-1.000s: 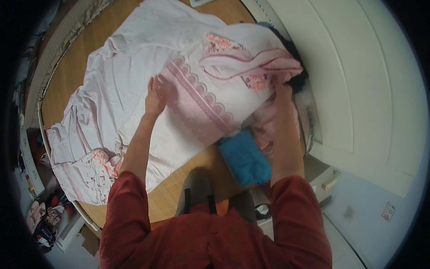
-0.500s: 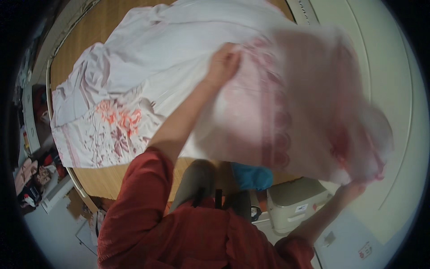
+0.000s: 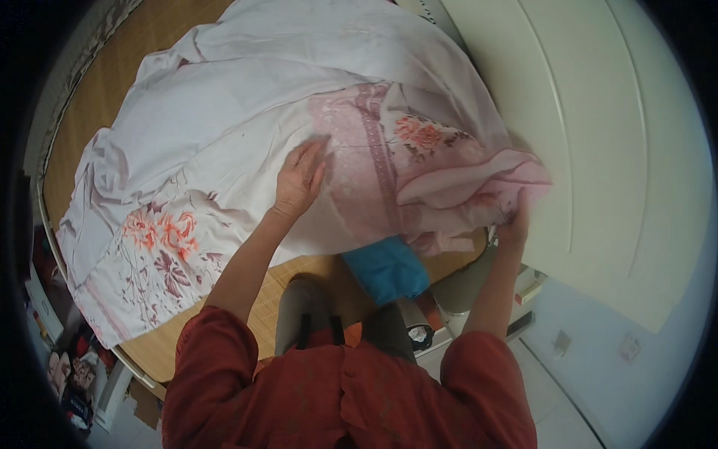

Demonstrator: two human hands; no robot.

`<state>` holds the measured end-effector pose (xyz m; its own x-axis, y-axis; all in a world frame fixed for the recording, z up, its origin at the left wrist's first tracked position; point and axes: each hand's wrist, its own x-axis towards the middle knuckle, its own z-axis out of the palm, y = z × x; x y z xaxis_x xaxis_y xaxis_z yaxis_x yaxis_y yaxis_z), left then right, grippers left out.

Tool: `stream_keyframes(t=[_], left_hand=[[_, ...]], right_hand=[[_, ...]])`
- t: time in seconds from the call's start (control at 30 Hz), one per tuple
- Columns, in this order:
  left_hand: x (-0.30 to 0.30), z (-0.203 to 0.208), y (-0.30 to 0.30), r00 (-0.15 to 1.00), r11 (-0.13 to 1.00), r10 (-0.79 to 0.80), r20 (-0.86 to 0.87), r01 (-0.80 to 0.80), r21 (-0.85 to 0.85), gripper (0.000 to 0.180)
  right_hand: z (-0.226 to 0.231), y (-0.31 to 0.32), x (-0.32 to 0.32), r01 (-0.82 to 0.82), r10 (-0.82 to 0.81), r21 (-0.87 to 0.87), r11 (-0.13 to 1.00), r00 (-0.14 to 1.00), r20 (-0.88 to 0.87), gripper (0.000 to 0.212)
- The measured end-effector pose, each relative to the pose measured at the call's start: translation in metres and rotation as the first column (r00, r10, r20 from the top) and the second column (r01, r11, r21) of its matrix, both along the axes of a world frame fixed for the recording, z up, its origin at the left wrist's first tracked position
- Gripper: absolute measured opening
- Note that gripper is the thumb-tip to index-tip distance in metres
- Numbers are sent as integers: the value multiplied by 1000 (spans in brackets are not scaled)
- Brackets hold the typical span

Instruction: Folding a large floral bedsheet and a white garment on a bed.

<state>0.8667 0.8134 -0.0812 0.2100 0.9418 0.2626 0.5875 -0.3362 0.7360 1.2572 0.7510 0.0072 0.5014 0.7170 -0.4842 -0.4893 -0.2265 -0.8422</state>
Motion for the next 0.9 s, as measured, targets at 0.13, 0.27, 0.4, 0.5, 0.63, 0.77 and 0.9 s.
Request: stream_keyframes(t=[0.13,0.27,0.4,0.5,0.63,0.77,0.9], left_hand=[[59,34,11,945,905,47,324,96,-413,30],[113,38,48,829,640,396,395,59,-766,37],[134,38,94,659,351,520,544,416,-839,23],[134,69,152,275,533,582,765,581,-615,36],[150,80,158,346,687,485,803,418,-594,56],[144,37,123,955,986,75,287,-27,-166,52],[139,27,80,978,997,60,200,-50,-52,44]], right_hand=[[16,3,4,-30,34,78,996,999,-42,41],[23,2,-6,-5,-1,87,996,998,64,39],[11,-7,12,116,-116,-7,993,993,10,40],[-2,-5,16,182,-183,-76,980,983,-3,40],[0,-4,20,262,-263,-69,963,965,-9,40],[-1,-5,11,247,-249,42,968,967,49,43],[36,-5,-4,144,-115,188,972,981,-158,43]])
